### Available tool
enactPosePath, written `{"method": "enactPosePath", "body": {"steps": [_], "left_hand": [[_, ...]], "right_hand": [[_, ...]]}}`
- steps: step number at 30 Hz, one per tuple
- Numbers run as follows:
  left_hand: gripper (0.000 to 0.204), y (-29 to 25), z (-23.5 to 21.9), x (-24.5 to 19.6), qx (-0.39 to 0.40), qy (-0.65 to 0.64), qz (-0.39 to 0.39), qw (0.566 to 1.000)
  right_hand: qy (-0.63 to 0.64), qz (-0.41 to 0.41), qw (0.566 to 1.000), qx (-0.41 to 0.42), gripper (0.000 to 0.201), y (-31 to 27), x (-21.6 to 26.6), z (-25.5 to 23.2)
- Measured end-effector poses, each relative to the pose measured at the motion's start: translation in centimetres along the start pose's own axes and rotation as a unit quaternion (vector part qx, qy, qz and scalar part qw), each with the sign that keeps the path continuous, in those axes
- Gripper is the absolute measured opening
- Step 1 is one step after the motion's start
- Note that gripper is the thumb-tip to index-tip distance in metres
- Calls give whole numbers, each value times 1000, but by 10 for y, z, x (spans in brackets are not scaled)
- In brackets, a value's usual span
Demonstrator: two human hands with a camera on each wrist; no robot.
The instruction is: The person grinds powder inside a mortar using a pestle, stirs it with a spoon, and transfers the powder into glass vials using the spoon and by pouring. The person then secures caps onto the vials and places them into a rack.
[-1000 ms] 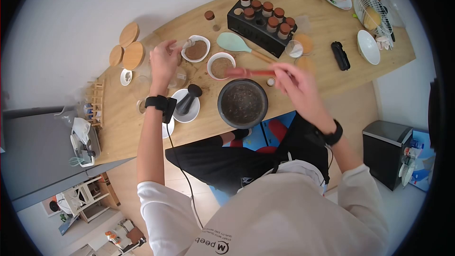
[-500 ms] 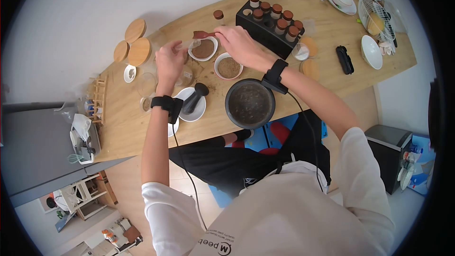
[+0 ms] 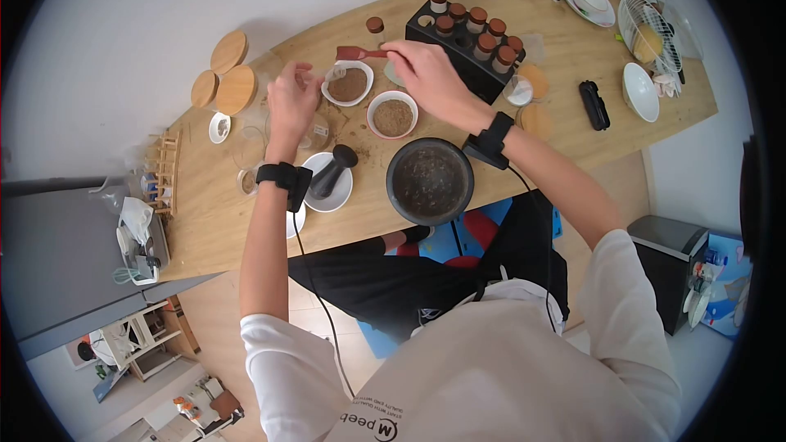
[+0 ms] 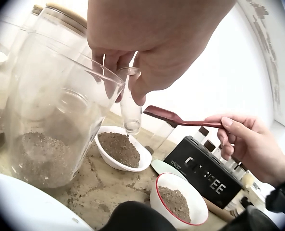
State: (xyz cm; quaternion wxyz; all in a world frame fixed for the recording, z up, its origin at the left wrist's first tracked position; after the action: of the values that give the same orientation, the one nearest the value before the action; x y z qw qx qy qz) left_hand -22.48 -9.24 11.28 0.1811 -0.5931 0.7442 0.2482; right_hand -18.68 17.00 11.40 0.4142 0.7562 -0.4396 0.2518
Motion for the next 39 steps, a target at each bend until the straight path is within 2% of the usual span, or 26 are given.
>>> {"method": "enactPosePath", "body": {"steps": [3,5,6,8,11,12,14,18,20,21,23,24,27,29,30,32,35,39], "left_hand": [[29,8,-4,-5,-24,22,32,999],[30,16,-8,-9,-19,16,49,999],[32,21,-10,-13,-16,10,65,998],[35,29,-15,-19,4,33,68,997],[38,38,-18,-28,48,65,64,995],[39,40,-18,-30,72,74,56,993],[39,42,-16,-30,85,73,57,992],[40,45,-14,-31,104,80,72,989],[40,45,-15,-34,111,88,59,988],[40,45,-15,-36,118,97,47,987],[40,46,-14,-34,115,100,51,987],[41,47,-14,-32,110,103,54,987],[40,48,-14,-27,107,92,45,989],[40,48,-16,-23,112,96,39,988],[40,48,-17,-22,117,101,33,987],[38,44,-20,-20,107,87,41,990],[34,35,-27,-21,93,88,71,989],[30,24,-27,-27,61,98,101,988]], "right_hand": [[29,25,999,-31,22,-7,7,-15],[80,55,994,50,22,-12,12,-21],[79,56,994,47,22,-14,13,-22],[100,37,987,117,17,-14,16,-20],[102,12,987,126,18,-9,17,-15],[104,12,987,124,18,-6,13,-11],[51,5,997,59,18,-1,3,-4],[51,18,996,69,18,-1,1,-1],[25,-47,994,97,19,-3,4,-2],[25,-46,994,97,19,-4,1,-1],[3,-31,999,39,21,-4,-7,3],[4,-31,999,39,21,-4,-9,3],[-21,-52,995,87,21,-8,-8,0],[9,6,998,65,19,-12,-4,-6],[8,6,998,66,19,-12,-5,-9],[13,35,999,-13,20,-14,-7,-15],[-6,-5,999,-50,21,-8,-16,-12],[39,0,997,-71,20,3,-17,3]]}}
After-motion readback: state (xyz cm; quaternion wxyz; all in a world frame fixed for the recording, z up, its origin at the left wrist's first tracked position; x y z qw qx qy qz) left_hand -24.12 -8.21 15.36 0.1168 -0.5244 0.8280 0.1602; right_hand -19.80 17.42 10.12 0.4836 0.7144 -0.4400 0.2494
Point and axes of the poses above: each hand's wrist, its own y-axis towards the middle knuckle, its own z-axis out of the palm, x = y × z, the point moved 1 cm from there along y, towards the middle knuckle, and after that the axes turned 8 degrees about x, right-handed, at the moved point
